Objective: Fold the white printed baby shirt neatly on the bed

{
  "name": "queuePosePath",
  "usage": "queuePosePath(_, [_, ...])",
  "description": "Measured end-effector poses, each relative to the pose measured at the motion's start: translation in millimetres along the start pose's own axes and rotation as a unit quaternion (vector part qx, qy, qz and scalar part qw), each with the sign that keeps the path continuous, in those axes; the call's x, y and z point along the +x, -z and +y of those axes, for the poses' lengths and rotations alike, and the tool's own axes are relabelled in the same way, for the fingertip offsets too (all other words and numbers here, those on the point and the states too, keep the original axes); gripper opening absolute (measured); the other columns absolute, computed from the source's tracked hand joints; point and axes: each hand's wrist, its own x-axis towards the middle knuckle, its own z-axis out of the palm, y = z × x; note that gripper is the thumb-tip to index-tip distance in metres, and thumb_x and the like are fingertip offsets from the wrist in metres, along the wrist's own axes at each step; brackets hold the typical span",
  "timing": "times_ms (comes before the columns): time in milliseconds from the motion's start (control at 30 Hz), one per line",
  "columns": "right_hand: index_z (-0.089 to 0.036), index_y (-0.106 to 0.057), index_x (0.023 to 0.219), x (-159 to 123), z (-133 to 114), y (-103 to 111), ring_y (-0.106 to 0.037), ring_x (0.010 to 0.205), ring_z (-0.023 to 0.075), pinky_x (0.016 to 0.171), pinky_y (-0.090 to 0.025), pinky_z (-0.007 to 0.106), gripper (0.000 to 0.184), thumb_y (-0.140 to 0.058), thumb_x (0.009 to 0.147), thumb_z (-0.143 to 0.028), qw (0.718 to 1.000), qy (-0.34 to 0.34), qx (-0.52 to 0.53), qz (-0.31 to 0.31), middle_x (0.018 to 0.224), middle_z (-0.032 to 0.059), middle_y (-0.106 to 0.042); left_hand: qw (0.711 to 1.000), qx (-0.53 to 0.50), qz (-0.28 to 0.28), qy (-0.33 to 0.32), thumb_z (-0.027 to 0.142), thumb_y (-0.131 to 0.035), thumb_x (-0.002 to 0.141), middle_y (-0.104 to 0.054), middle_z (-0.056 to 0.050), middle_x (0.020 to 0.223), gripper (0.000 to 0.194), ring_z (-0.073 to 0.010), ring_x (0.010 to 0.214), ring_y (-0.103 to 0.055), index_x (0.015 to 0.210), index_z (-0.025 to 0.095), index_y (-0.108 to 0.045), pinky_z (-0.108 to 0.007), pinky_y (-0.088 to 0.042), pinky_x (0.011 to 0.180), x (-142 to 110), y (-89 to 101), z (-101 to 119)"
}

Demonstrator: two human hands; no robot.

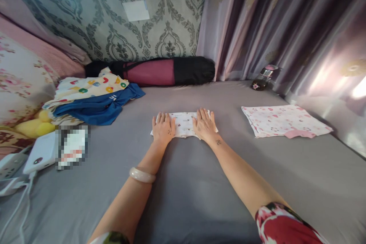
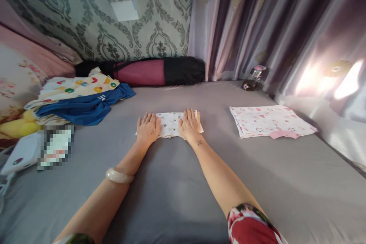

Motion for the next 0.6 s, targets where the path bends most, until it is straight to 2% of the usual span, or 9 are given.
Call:
queuePosePath(100, [0.001,-0.035,0.145,3,7,0,-0.021,0.144,0.0294,0.116,-0.006,0.052,0.062,-0.018,0.097,-0.036,1.000,-0.024,-0.009,0.007,0.153,0.0188,-0.031,1.000,0.005,-0.011,0.002,0.041,-0.022,0.098,-0.051,-0.015,0.141,0.056,-0.0305,0.140,-0.034,0.134,0.012,-0.053,-0.053,-0.020,0.116,1,1.0,-7])
queuePosePath(267, [0.002,-0.034,0.145,8,15,-5,-0.018,0.144,0.0308,0.116,-0.012,0.050,0.066,-0.017,0.097,-0.040,0.997,-0.052,-0.004,-0.054,0.154,0.0190,-0.030,0.996,-0.001,-0.085,0.008,0.042,-0.023,0.097,-0.043,-0.014,0.148,0.056,-0.0322,0.139,-0.035,0.139,0.014,-0.048,-0.059,-0.021,0.114,2,1.2,-11])
queuePosePath(433, [0.002,-0.031,0.147,9,16,-7,-0.016,0.145,0.0303,0.116,-0.012,0.049,0.067,-0.017,0.097,-0.040,0.996,-0.055,-0.004,-0.070,0.155,0.0181,-0.027,0.996,-0.010,-0.092,0.017,0.042,-0.024,0.097,-0.042,-0.014,0.148,0.055,-0.0324,0.139,-0.034,0.138,0.015,-0.047,-0.059,-0.022,0.113,2,2.9,-10])
queuePosePath(600, [0.001,-0.033,0.146,11,16,-1,-0.017,0.145,0.0314,0.115,-0.014,0.051,0.066,-0.018,0.097,-0.040,0.995,-0.052,-0.005,-0.080,0.154,0.0190,-0.029,0.998,-0.023,-0.062,0.018,0.037,-0.027,0.097,-0.045,-0.013,0.146,0.049,-0.0309,0.138,-0.037,0.133,0.016,-0.053,-0.057,-0.025,0.113,-1,6.3,-13])
